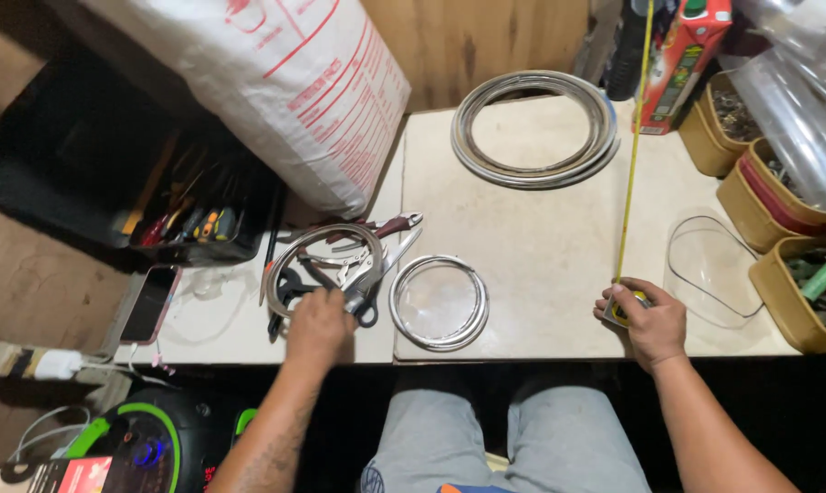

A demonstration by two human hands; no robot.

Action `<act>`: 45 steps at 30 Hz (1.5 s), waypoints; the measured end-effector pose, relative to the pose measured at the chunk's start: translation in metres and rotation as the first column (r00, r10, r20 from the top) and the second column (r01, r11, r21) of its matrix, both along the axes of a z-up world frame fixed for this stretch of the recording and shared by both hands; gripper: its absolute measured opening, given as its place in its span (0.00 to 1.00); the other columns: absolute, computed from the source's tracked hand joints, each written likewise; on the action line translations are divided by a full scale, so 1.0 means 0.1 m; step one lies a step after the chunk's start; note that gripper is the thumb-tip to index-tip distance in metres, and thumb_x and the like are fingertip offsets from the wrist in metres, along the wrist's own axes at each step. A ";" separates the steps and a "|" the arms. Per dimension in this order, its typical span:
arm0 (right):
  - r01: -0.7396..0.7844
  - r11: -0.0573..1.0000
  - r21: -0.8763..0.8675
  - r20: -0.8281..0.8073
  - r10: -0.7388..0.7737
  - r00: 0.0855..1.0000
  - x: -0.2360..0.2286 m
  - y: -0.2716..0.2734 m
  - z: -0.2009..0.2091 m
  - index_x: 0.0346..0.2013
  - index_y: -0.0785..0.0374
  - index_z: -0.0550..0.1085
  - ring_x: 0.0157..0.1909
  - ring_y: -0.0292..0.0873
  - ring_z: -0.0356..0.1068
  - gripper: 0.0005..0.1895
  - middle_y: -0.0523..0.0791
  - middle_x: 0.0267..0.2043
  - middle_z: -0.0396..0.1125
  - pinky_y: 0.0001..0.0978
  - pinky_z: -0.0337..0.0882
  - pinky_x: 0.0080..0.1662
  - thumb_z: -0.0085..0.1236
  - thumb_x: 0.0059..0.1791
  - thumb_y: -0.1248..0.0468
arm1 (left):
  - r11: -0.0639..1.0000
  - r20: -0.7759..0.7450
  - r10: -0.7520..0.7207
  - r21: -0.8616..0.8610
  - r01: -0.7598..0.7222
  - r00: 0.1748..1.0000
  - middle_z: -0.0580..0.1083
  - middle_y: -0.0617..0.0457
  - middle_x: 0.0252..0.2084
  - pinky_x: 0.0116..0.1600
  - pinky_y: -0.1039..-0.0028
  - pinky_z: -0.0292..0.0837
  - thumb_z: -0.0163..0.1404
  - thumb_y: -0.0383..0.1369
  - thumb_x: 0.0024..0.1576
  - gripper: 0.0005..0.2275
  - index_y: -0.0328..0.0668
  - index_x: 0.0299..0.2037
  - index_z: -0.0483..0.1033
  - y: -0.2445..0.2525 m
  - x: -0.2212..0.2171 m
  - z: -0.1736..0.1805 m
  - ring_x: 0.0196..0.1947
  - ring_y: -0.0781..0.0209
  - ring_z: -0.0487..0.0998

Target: The person measures the diameter of several metal wire rings using a yellow tape measure on a cluttered workbench. After measuring, they pick up a roll of clear plastic wrap and begin wrapping it around one of the smaller wire rings.

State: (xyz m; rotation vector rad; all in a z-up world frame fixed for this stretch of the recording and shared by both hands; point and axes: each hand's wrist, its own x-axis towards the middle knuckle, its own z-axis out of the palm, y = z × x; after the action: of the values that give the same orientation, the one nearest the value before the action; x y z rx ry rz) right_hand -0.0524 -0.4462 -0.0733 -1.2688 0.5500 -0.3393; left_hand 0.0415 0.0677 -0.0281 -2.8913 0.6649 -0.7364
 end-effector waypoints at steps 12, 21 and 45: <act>0.031 0.978 -0.205 0.008 -0.030 1.000 -0.03 0.06 0.04 0.45 0.73 0.78 0.35 0.55 0.77 0.17 0.62 0.37 0.75 0.46 0.79 0.41 0.69 0.46 0.65 | 0.963 -0.481 0.269 0.112 -0.246 0.834 0.83 0.42 0.41 0.55 0.52 0.76 0.46 0.43 0.56 0.16 0.51 0.50 0.81 -0.20 1.28 2.04 0.48 0.39 0.83; 0.090 0.992 0.085 -0.065 -0.085 0.994 0.01 0.03 0.04 0.43 0.78 0.77 0.30 0.57 0.76 0.12 0.62 0.32 0.74 0.48 0.82 0.36 0.63 0.47 0.73 | 0.994 -0.659 -0.036 -0.101 -0.040 0.752 0.75 0.50 0.21 0.31 0.63 0.65 0.54 0.36 0.46 0.08 0.43 0.29 0.83 -2.03 2.24 2.72 0.22 0.56 0.73; 0.144 0.975 0.171 -0.106 -0.127 0.986 -0.01 0.08 0.33 0.39 0.86 0.77 0.28 0.62 0.76 0.13 0.66 0.28 0.72 0.53 0.83 0.37 0.64 0.44 0.76 | 0.926 -0.238 -0.331 -0.267 0.267 0.913 0.72 0.39 0.43 0.48 0.51 0.74 0.39 0.24 0.57 0.11 0.37 0.46 0.72 -4.20 2.82 0.14 0.49 0.37 0.69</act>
State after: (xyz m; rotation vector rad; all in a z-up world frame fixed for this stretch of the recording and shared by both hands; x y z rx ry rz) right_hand -0.0538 -0.4380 -0.0404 -1.0808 0.7345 -0.3373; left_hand 0.3234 -0.3522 -0.0142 -3.1794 1.1534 -0.4556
